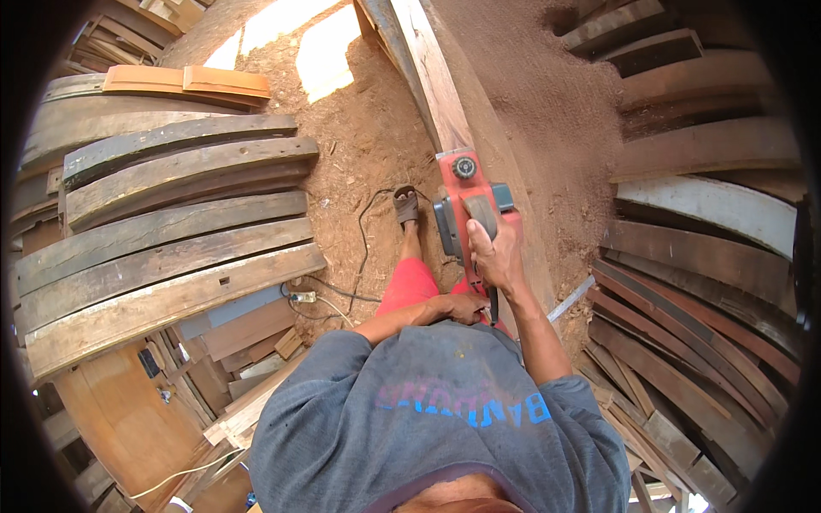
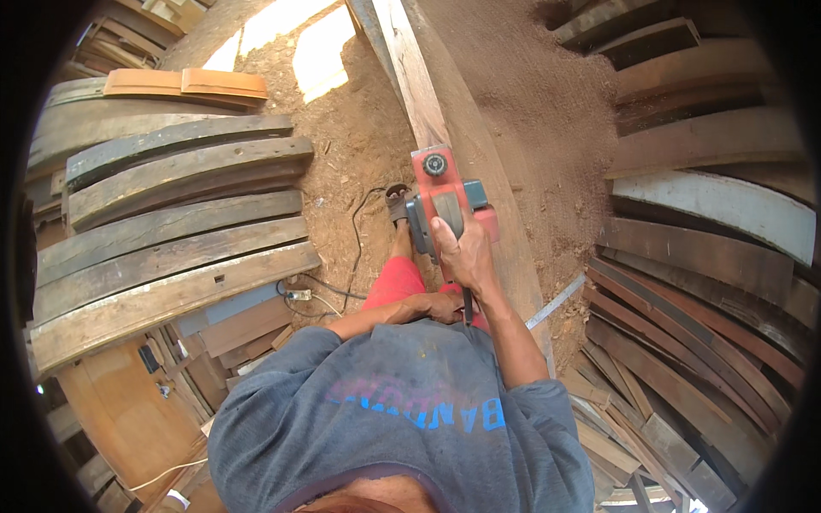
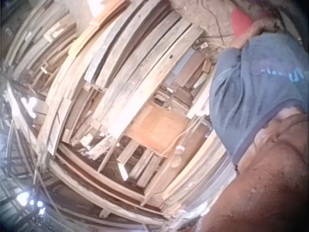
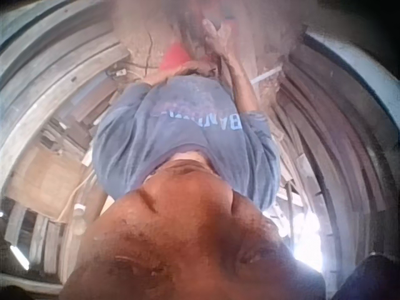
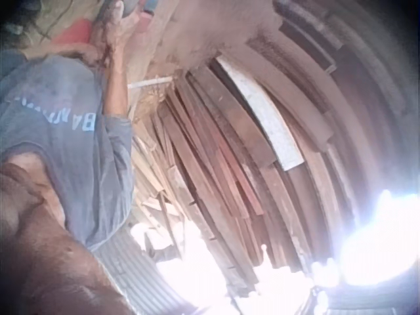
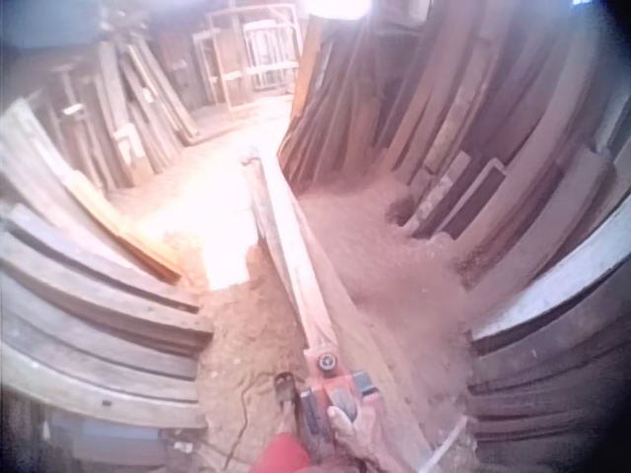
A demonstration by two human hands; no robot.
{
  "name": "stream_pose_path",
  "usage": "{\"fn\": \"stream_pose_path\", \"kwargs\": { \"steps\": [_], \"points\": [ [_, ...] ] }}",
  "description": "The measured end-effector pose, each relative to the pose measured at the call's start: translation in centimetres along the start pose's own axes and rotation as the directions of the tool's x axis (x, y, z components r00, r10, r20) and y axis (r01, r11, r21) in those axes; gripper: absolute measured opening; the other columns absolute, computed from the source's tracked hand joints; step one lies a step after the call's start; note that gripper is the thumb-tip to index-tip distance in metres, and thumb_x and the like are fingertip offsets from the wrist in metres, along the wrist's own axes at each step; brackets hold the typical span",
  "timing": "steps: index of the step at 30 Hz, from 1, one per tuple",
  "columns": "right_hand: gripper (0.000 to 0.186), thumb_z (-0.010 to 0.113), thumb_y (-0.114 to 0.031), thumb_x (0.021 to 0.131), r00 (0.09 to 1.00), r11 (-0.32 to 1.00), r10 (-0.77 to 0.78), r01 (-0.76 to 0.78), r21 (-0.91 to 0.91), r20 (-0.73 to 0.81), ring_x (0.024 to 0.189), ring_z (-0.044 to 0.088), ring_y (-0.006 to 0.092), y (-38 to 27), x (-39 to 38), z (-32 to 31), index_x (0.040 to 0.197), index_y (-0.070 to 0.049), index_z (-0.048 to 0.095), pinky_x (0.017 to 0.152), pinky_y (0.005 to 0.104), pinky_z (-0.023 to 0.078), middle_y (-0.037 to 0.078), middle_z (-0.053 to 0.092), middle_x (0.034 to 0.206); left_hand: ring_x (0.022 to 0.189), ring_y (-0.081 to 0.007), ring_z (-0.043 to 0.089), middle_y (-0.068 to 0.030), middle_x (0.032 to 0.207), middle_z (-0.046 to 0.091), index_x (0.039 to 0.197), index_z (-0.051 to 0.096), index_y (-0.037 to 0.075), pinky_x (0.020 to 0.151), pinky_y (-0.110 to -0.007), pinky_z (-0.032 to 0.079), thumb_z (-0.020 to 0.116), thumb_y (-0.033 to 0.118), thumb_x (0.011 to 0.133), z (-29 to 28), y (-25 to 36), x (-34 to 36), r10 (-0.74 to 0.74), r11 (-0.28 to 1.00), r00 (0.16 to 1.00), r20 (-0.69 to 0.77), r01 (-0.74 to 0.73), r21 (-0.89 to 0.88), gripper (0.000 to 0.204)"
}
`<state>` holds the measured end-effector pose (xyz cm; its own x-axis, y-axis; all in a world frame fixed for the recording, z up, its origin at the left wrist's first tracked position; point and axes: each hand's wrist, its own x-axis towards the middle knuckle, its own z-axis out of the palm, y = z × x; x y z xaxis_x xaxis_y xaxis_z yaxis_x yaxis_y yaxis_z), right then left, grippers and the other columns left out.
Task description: The person smooths a wooden beam using an electric planer, measures the wood with a tape measure, and checks edges with a try square. They mark the wood with a pencil and handle wooden blocks by hand.
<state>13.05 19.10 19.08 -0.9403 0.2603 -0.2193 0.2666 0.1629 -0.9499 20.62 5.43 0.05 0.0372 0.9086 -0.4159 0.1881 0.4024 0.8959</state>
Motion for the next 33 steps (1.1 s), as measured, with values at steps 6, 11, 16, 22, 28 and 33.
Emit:
{"fn": "stream_pose_path", "kwargs": {
  "steps": [6, 11, 16, 22, 28, 33],
  "points": [
    [0.054, 0.061, -0.050, 0.099, 0.998, 0.999, -0.008, 0.006, 0.037, 0.061, 0.057, 0.053, 0.0078, -0.6, 5.6, 0.7, 0.122, -0.001, 0.065, 0.052, 0.0264, 0.045, -0.001, 0.056, 0.071, 0.108, -0.0412, 0.063, -0.0207, 0.113, 0.068, 0.114, 0.066, 0.007, 0.094, -0.048, 0.051, 0.064, 0.020, 0.083, -2.3, -3.6, -2.1, -0.056, 0.996, 0.963, -0.263, 0.073, 0.052, 0.034],
    [0.053, 0.061, -0.048, 0.100, 0.998, 0.999, -0.027, 0.025, 0.047, 0.063, 0.058, 0.053, 0.0080, -1.6, 9.0, 1.0, 0.124, -0.001, 0.064, 0.053, 0.0264, 0.047, -0.001, 0.056, 0.072, 0.088, -0.0404, 0.067, -0.0214, 0.093, 0.070, 0.098, 0.068, 0.008, 0.079, -0.049, 0.054, 0.065, 0.024, 0.085, -4.2, -8.3, -4.6, -0.463, 0.879, 0.781, -0.419, 0.466, -0.103, 0.021],
    [0.052, 0.060, -0.047, 0.100, 0.995, 0.996, -0.088, 0.089, -0.002, 0.045, 0.069, 0.061, 0.0216, -3.5, 11.8, 2.1, 0.113, 0.003, 0.064, 0.067, 0.0370, 0.050, 0.011, 0.063, 0.077, 0.073, -0.0243, 0.065, -0.0142, 0.078, 0.068, 0.092, 0.068, 0.007, 0.068, -0.040, 0.052, 0.074, 0.024, 0.085, -5.8, -15.7, -7.9, -0.591, 0.805, 0.507, -0.628, 0.326, -0.495, 0.019],
    [0.054, 0.059, -0.050, 0.099, 0.989, 0.990, -0.142, 0.142, -0.011, 0.044, 0.064, 0.061, 0.0170, -5.3, 15.1, 2.6, 0.112, 0.002, 0.066, 0.060, 0.0336, 0.050, 0.007, 0.062, 0.074, 0.069, -0.0119, 0.058, -0.0020, 0.072, 0.062, 0.084, 0.064, 0.004, 0.064, -0.032, 0.050, 0.077, 0.018, 0.088, -12.8, -15.9, -10.9, -0.604, 0.785, 0.033, -0.797, 0.196, -0.587, 0.019],
    [0.056, 0.058, -0.052, 0.099, 0.998, 0.997, -0.030, 0.034, -0.076, 0.053, 0.070, 0.063, 0.0213, -6.2, 18.8, 2.6, 0.108, 0.002, 0.067, 0.066, 0.0380, 0.051, 0.011, 0.065, 0.076, 0.122, -0.0324, 0.062, -0.0254, 0.130, 0.063, 0.090, 0.061, 0.004, 0.102, -0.041, 0.048, 0.076, 0.011, 0.084, -25.4, -6.5, -17.3, 0.020, 0.889, -0.315, -0.949, 0.440, -0.128, 0.017],
    [0.054, 0.061, -0.053, 0.098, 0.982, 0.981, -0.184, 0.181, -0.068, -0.032, 0.055, 0.059, 0.0113, -6.9, 22.1, 3.5, 0.105, -0.001, 0.071, 0.052, 0.0304, 0.050, 0.002, 0.061, 0.068, 0.136, -0.0420, 0.051, -0.0293, 0.147, 0.049, 0.091, 0.059, 0.003, 0.112, -0.045, 0.042, 0.076, 0.006, 0.083, -30.5, -0.8, -21.2, 0.123, 0.935, -0.306, -0.944, 0.355, 0.006, 0.019]
  ]
}}
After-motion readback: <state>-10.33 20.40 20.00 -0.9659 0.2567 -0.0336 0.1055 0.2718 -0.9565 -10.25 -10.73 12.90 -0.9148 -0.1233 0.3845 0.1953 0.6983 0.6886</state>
